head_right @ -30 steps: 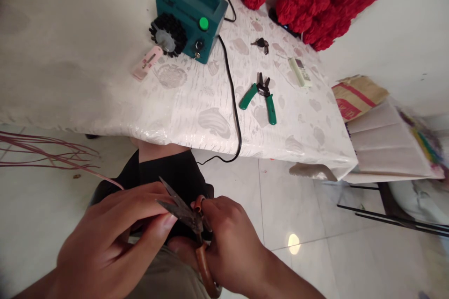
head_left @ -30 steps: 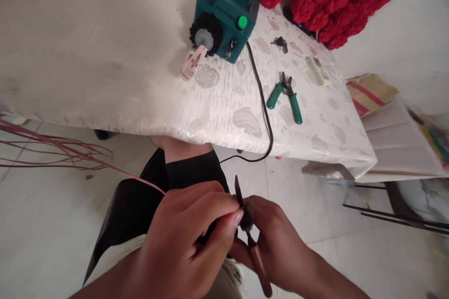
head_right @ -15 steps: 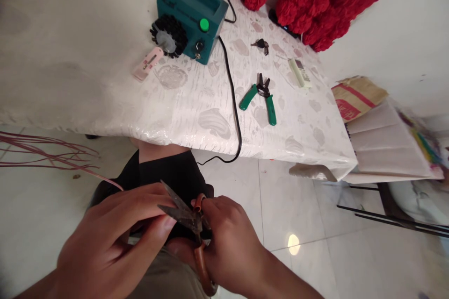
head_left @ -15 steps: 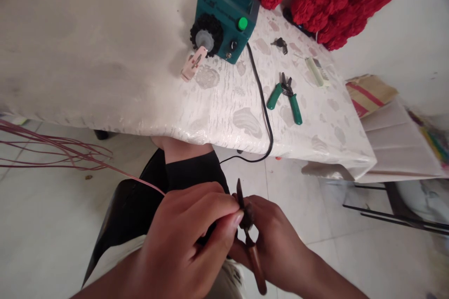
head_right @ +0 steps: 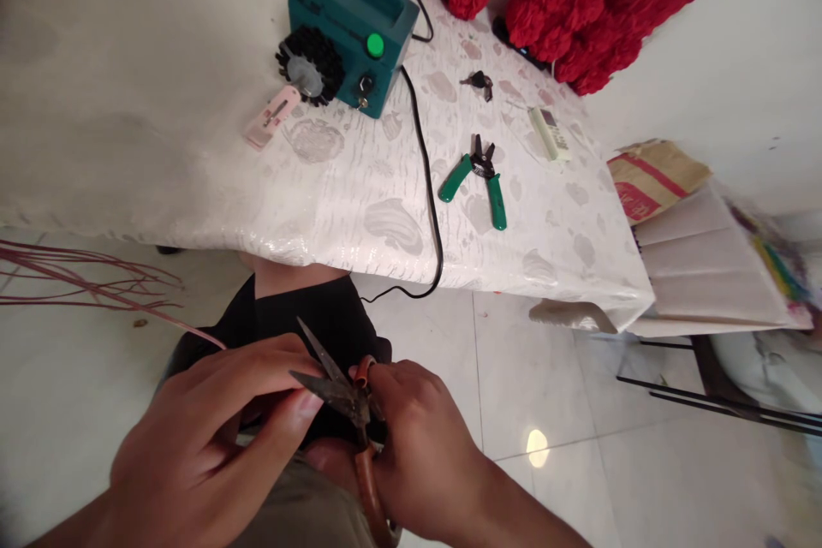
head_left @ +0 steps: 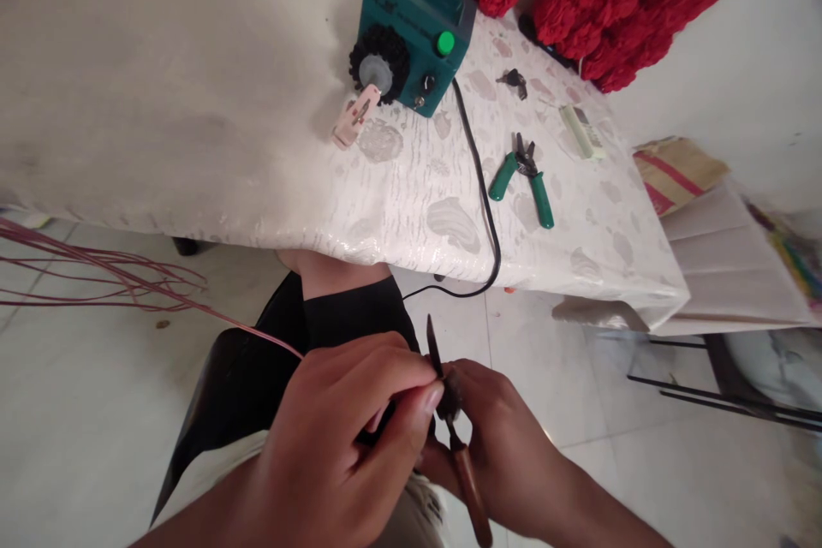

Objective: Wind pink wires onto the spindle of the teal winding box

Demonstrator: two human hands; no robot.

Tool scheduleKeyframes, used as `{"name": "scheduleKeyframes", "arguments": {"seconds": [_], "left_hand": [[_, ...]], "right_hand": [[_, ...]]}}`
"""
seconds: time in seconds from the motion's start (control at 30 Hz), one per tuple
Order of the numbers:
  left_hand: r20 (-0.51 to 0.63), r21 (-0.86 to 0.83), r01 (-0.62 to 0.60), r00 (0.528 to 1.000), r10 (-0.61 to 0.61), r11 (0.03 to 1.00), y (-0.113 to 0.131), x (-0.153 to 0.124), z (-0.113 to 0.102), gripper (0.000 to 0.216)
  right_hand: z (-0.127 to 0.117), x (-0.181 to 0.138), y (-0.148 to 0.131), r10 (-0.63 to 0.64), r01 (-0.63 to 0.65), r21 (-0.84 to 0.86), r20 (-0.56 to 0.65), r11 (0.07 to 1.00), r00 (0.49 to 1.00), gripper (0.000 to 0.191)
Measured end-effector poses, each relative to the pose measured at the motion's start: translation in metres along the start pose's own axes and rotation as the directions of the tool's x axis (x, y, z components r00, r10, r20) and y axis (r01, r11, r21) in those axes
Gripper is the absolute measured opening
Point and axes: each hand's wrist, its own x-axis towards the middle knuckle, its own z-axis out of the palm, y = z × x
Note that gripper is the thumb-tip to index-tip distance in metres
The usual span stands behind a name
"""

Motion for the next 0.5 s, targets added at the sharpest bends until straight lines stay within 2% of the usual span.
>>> {"name": "scheduleKeyframes", "arguments": {"seconds": [0.5], "left_hand": [[-0.013,-0.024,0.01,1.0,-0.011,1.0,-0.0012,0.0001,0.0006,0.018]], "right_hand": [[-0.0001,-0.001,-0.0004,-0.012,0.012,0.035,0.003,0.999,1.0,0.026]]}}
